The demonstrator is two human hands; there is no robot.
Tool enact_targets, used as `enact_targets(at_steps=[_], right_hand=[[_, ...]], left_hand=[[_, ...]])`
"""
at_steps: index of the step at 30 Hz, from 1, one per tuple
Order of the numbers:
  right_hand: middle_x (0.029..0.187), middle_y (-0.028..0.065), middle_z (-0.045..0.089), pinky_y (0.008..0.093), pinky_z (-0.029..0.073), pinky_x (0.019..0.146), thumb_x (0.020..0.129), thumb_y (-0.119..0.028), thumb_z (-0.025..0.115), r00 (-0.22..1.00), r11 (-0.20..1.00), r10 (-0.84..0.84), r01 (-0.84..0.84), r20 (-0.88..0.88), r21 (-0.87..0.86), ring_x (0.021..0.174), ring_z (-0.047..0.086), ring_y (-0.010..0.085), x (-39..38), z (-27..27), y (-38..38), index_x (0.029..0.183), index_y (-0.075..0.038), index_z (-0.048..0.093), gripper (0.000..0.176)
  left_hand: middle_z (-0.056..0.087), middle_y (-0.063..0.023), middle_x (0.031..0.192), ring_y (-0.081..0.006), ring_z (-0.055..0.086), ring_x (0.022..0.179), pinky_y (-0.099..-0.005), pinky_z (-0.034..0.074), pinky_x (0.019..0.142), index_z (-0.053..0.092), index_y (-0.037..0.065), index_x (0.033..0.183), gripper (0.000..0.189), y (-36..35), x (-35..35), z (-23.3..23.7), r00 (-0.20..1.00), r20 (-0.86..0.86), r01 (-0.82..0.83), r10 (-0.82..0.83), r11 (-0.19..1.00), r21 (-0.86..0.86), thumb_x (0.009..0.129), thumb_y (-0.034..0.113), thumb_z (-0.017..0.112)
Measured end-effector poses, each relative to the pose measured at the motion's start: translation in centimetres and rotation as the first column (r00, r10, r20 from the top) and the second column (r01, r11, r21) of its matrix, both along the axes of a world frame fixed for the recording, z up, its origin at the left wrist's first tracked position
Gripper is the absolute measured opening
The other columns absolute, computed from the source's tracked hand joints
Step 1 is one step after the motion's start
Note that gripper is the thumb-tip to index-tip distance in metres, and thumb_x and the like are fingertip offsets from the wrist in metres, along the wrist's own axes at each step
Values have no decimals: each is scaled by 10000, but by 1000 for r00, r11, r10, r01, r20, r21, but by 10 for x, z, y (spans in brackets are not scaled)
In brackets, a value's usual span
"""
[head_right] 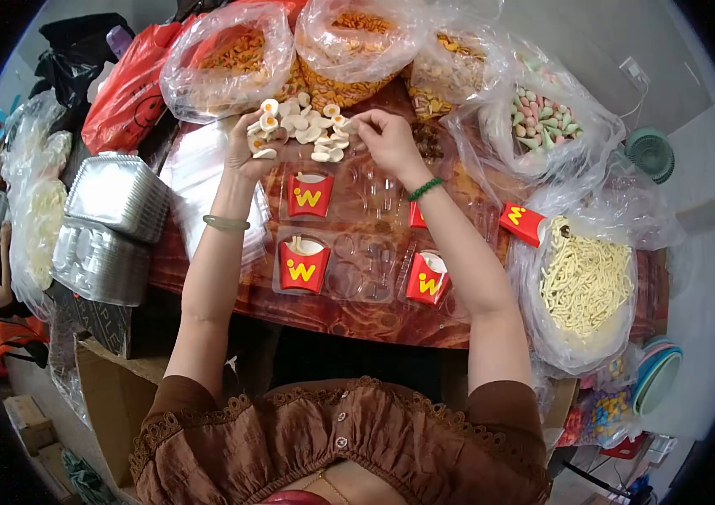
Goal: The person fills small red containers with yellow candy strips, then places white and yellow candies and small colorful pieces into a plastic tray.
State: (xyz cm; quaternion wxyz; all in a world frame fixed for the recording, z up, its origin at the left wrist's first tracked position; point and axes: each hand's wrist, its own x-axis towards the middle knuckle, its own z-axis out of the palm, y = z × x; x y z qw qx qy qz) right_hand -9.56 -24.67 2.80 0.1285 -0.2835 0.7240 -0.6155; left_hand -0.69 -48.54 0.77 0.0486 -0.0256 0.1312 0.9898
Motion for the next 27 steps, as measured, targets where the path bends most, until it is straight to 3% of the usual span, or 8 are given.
enact_targets(at_steps=[1,3,4,8,10,17,22,27], right_hand=[[848,62,659,274,514,621,899,-96,546,999,998,24,-22,-28,64,695,623,148,15,-1,8,995,-10,629,153],[837,96,641,323,508,686,860,-102,581,841,947,133,50,-525,319,744,623,234,35,-4,18,974,-35,636,143],[857,119,620,355,488,725,831,-127,605,762,967,138,33,-633,252,816,598,291,41,-14,18,939,-49,636,137],[888,78,630,352,472,720,829,-142,611,688,967,86,116,-721,226,851,585,254,46,-41,16,893,-64,640,105],[904,33,636,352,449,741,814,-140,618,507,900,240,203,-828,385,889,565,209,45,-41,18,886,-95,650,90],[860,24,644,359,435,756,789,-139,633,600,910,214,163,-771,380,863,568,204,40,-53,23,925,-111,670,143],[840,110,626,352,471,700,778,-161,660,905,906,121,67,-407,418,761,594,265,37,-31,13,909,-45,671,175],[823,120,613,363,474,696,772,-181,670,852,922,159,53,-498,384,764,597,271,22,-36,-22,928,-59,674,199]], left_hand=[[577,-71,843,-179,522,690,-181,367,393,566,18,975,198,5,6,2,1000,-18,-9,10,999,44,841,162,587],[588,-75,863,-173,512,680,-182,364,407,572,32,993,209,17,22,5,1000,-14,-9,10,998,68,849,183,592],[595,-79,875,-171,512,674,-182,362,408,573,33,1002,214,24,30,7,1000,7,-7,6,994,107,852,185,588],[589,-91,884,-181,532,681,-181,379,416,559,25,1008,246,45,61,14,996,79,32,-45,987,156,846,209,575],[581,-78,892,-175,518,688,-179,374,418,560,25,1013,244,50,73,10,997,65,26,-36,989,149,852,208,569],[555,-56,846,-167,496,691,-165,347,410,561,31,995,229,64,102,-5,995,78,47,-69,966,255,866,220,564],[553,-68,826,-169,501,690,-166,355,413,563,36,1008,236,66,104,-12,980,191,15,-59,975,222,871,229,564],[563,-87,853,-191,536,690,-169,359,398,548,35,1002,230,66,101,-21,969,242,16,-60,984,178,863,217,569]])
